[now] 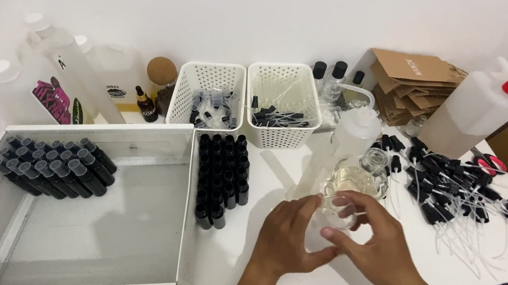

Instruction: The person fills small black bottles with a clear liquid using a pipette and a funnel. They pick up a bottle, pour liquid from a larger container into a funnel placed in the bottle, and then cap it before placing it in a tray.

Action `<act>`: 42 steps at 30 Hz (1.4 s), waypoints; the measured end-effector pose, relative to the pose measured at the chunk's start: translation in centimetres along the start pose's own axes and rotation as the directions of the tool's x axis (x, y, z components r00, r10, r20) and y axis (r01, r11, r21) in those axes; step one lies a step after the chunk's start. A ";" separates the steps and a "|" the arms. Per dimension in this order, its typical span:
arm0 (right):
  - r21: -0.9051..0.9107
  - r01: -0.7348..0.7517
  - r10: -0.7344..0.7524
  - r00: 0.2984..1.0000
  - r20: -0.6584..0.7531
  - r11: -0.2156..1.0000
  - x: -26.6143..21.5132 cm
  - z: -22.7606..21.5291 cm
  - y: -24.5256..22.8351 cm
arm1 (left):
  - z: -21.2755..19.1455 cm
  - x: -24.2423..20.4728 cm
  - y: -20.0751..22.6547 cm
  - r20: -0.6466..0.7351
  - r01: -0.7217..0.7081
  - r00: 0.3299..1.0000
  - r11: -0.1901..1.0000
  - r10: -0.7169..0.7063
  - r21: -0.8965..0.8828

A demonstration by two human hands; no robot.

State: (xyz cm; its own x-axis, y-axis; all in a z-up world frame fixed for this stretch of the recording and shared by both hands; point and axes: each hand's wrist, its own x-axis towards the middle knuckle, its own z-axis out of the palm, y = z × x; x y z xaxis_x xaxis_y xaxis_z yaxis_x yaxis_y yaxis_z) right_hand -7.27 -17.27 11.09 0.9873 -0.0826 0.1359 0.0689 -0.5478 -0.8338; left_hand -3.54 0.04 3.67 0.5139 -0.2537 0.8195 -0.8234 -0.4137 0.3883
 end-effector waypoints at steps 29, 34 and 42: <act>0.112 0.082 -0.082 0.997 -0.011 0.990 4.4 2.1 -3.8 | 0.8 -1.7 -2.2 -0.238 0.270 0.909 0.919 -0.342 -0.287; 0.354 0.245 -0.259 0.966 -0.009 0.903 2.2 -1.5 -0.2 | 0.9 -1.7 -2.1 -0.302 0.238 0.899 0.932 -0.318 -0.272; 0.611 0.278 -0.360 0.933 0.011 0.741 1.2 -6.6 4.2 | 1.4 -1.5 -1.7 -0.206 0.272 0.929 0.945 -0.307 -0.183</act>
State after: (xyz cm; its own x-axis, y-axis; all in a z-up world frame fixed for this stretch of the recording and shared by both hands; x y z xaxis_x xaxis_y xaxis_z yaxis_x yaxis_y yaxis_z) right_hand -6.79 -25.16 11.31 0.8979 0.1296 0.4206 0.4135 0.0793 -0.9071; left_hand -2.60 -0.04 1.17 0.6809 0.0719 0.7288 -0.6823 -0.2995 0.6669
